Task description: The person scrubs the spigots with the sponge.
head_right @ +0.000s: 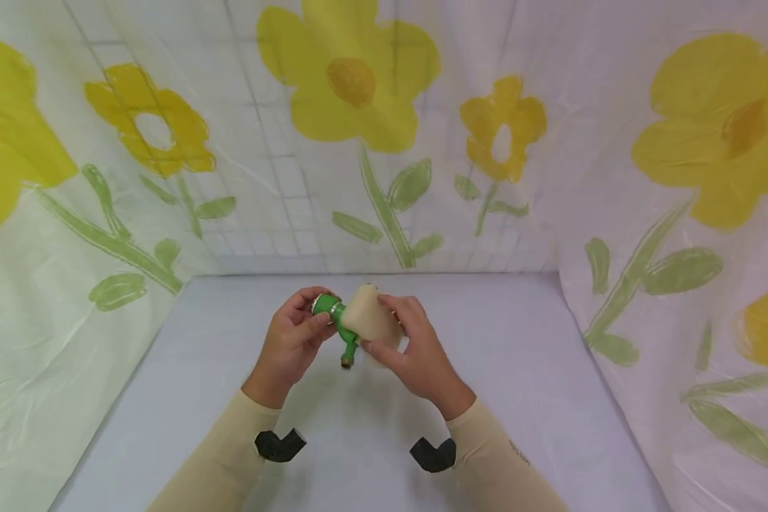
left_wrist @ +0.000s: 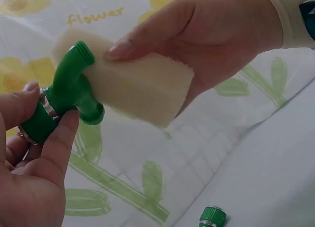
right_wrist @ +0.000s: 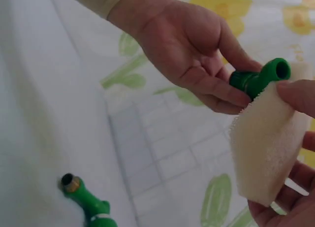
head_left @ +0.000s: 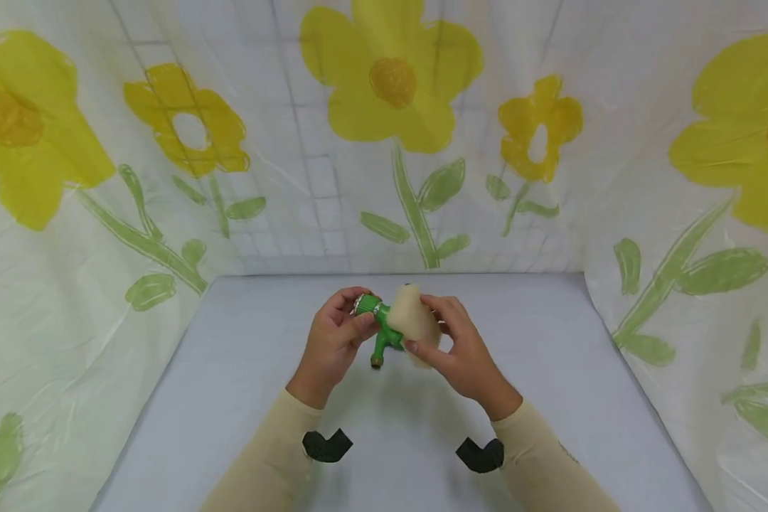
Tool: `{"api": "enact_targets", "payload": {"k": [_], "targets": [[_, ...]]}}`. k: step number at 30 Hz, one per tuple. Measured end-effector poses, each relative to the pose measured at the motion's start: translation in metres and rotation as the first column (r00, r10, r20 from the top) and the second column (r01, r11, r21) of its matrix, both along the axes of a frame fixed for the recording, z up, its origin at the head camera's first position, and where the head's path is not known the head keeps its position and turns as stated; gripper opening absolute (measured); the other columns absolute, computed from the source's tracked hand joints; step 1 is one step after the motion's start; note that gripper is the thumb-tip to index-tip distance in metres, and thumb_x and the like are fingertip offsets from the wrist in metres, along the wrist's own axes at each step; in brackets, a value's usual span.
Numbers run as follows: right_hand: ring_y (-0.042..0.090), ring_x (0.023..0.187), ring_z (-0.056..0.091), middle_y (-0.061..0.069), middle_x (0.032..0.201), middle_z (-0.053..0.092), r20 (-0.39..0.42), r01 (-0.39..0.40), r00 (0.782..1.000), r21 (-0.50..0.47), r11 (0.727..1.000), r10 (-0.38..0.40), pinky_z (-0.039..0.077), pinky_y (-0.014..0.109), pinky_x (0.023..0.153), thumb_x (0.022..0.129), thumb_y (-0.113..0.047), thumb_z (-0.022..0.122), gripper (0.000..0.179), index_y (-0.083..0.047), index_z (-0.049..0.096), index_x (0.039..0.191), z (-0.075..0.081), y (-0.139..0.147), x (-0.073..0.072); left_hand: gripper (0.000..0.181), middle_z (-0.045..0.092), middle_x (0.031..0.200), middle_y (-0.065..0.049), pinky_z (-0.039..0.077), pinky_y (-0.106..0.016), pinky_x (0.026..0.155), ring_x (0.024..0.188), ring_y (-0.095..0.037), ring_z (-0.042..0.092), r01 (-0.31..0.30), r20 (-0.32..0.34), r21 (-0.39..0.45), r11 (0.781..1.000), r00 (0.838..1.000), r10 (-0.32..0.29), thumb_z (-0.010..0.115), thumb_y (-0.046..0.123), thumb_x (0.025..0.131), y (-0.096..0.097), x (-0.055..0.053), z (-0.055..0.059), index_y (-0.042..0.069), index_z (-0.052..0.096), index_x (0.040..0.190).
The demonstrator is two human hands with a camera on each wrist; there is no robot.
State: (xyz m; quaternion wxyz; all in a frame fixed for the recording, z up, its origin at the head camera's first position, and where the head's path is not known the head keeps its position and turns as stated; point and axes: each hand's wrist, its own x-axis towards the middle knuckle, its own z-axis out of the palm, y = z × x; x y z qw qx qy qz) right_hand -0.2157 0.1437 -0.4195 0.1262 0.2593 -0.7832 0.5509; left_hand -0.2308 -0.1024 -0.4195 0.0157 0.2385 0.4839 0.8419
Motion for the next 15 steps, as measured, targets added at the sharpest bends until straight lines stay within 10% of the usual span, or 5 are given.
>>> {"api": "enact_targets", "payload": {"k": [8,15], "targets": [[0.029,0.118,0.053,0.015,0.138,0.053,0.011,0.171,0.985,-0.090,0.981,-0.171,0.051,0.054,0.095,0.101,-0.018,0.081,0.066,-0.007,0.051,0.159,-0.005,-0.002,-0.015,0.038,0.063,0.126,-0.015,0.060,-0.042,0.098,0.108,-0.021,0.071,0.067,-0.023,-0.011,0.998,0.997,-0.068,0.077,-0.005,0.098,0.001,0.000,0.000,0.003,0.057,0.129],[0.032,0.124,0.054,0.013,0.141,0.052,-0.006,-0.051,0.999,-0.094,0.994,0.051,0.053,0.047,0.102,0.100,-0.005,0.079,0.064,-0.008,0.051,0.157,-0.003,-0.006,-0.002,0.030,0.066,0.124,-0.013,0.060,-0.035,0.095,0.107,-0.019,0.070,0.010,-0.029,-0.049,0.999,1.000,-0.011,0.069,-0.007,0.103,-0.003,-0.001,-0.003,0.003,0.058,0.129]]}}
